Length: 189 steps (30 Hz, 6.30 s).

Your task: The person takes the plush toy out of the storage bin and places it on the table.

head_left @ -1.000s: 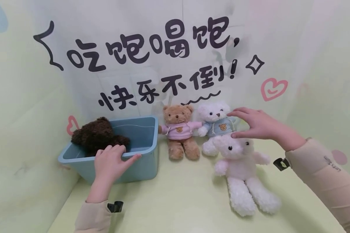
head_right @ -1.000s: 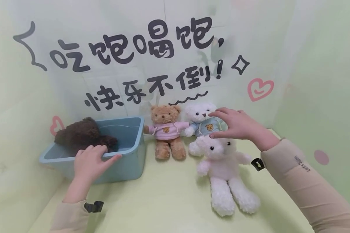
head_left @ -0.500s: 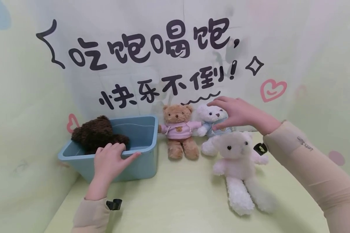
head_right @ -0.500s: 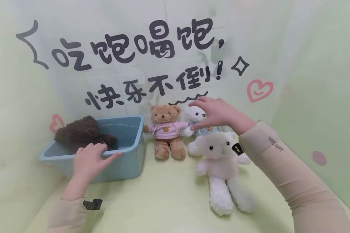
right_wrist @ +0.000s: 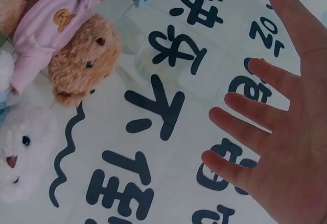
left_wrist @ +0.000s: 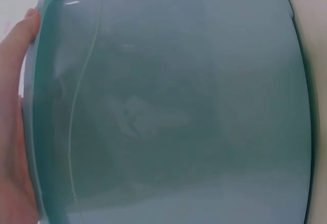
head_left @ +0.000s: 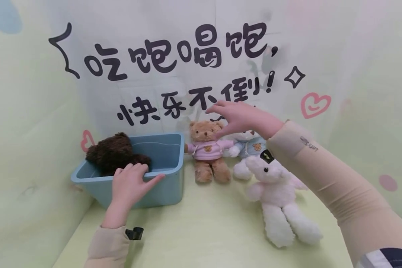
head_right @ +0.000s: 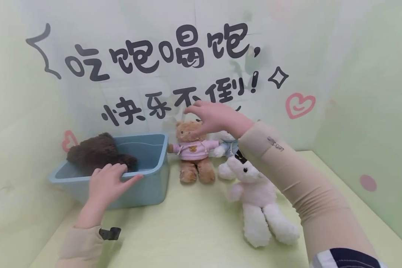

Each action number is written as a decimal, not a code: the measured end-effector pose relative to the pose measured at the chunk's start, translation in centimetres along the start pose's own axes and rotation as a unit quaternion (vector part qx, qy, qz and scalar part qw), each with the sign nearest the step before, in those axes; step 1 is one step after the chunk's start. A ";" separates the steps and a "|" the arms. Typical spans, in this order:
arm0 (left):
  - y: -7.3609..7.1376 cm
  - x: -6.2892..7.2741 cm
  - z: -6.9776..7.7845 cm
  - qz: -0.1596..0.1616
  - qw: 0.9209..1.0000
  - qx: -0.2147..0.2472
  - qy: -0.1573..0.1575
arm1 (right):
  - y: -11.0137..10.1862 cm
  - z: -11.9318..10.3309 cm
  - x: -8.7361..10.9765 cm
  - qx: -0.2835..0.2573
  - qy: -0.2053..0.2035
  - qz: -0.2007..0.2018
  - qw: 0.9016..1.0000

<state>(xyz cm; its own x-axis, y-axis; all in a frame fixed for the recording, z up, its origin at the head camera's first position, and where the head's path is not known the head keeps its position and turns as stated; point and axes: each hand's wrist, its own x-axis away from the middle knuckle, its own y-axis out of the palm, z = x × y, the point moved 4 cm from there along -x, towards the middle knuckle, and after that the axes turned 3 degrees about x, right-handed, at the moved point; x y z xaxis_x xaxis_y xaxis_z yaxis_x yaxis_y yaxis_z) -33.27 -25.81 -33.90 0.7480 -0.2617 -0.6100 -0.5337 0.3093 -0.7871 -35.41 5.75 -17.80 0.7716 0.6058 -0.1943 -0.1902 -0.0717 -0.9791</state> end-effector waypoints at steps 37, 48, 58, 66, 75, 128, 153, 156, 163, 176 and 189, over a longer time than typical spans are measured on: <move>-1.7 0.4 -0.3 -0.126 0.990 0.023 -0.053 | 6.5 -9.9 -12.9 -0.005 -0.068 -0.091 0.994; -2.8 1.7 -0.4 -0.133 0.990 0.011 -0.053 | 7.0 -10.9 -13.5 0.002 -0.082 -0.114 0.990; -3.5 2.8 -0.4 -0.122 0.992 0.001 -0.040 | 6.9 -11.4 -14.3 0.007 -0.079 -0.128 0.989; -3.9 3.1 0.1 -0.121 0.992 0.007 -0.032 | 7.4 -13.1 -15.5 -0.004 -0.107 -0.132 0.985; -3.9 3.2 0.4 -0.096 0.995 0.019 -0.013 | 6.8 -16.6 -17.5 0.012 -0.151 -0.023 0.988; -3.9 3.4 0.5 -0.070 0.997 -0.011 0.017 | 15.2 -19.3 -22.2 -0.104 -0.150 0.010 0.983; -3.7 2.8 0.6 -0.072 0.997 0.003 0.021 | 14.8 -19.1 -22.2 -0.089 -0.165 0.006 0.982; -3.6 2.8 0.6 -0.073 0.997 0.005 0.026 | 15.2 -18.8 -22.2 -0.093 -0.163 -0.006 0.982; -3.6 3.3 0.3 -0.071 0.997 0.003 0.021 | 15.6 -19.3 -22.3 -0.128 -0.174 -0.013 0.976; -3.7 2.9 0.7 -0.070 0.997 0.002 0.024 | 15.4 -19.0 -21.9 -0.042 -0.176 -0.017 0.983; -3.9 3.0 0.6 -0.061 0.998 -0.001 0.031 | 15.4 -19.2 -22.1 -0.064 -0.164 -0.013 0.984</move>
<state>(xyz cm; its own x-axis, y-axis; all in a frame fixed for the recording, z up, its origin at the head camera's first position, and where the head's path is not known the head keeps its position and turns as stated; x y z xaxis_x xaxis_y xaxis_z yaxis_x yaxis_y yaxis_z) -28.68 -27.22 -32.57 0.7812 -0.3541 -0.5142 -0.4408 0.2705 -0.8559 -43.77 -23.94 -29.69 0.5343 0.8299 -0.1606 -0.0800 -0.1395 -0.9870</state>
